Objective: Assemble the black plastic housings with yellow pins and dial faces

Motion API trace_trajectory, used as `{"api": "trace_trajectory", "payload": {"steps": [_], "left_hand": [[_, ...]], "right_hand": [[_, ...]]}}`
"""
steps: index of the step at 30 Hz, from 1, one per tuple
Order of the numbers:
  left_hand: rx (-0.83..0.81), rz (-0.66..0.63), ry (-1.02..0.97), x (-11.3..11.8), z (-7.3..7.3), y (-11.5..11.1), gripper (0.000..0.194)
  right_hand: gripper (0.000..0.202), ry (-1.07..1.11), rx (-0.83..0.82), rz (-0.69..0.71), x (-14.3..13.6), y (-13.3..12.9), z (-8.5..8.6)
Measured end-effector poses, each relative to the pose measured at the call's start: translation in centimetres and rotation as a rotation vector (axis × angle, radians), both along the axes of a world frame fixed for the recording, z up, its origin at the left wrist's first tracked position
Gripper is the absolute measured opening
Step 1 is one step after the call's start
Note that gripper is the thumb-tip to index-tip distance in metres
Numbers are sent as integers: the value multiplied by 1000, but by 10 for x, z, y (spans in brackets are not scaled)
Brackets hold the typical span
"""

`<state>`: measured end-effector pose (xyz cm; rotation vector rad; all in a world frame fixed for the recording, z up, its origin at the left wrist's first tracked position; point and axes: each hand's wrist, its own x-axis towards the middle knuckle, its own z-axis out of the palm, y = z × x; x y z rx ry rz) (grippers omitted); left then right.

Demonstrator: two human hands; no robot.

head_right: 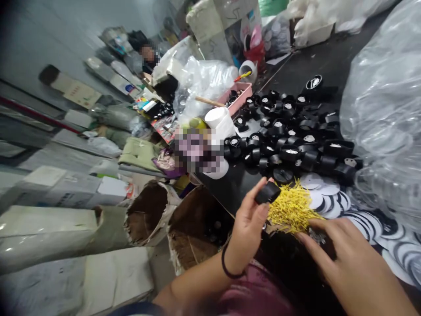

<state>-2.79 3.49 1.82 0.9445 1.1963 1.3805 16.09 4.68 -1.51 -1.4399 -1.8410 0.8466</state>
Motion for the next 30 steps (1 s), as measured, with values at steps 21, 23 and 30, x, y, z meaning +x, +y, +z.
{"api": "trace_trajectory", "payload": {"steps": [21,23,30], "left_hand": [[-409,-355,-421,34,-5,-19,31],[-369,-365,-319,34,-3,-19,32],[-312,-466,-154,27,-8,-15,35]], "right_hand": [[16,104,-34,-170,-3,-25,51],[14,61,-59,-185,-5,-24,53],[13,119,-248,-199,5,-23,47]]}}
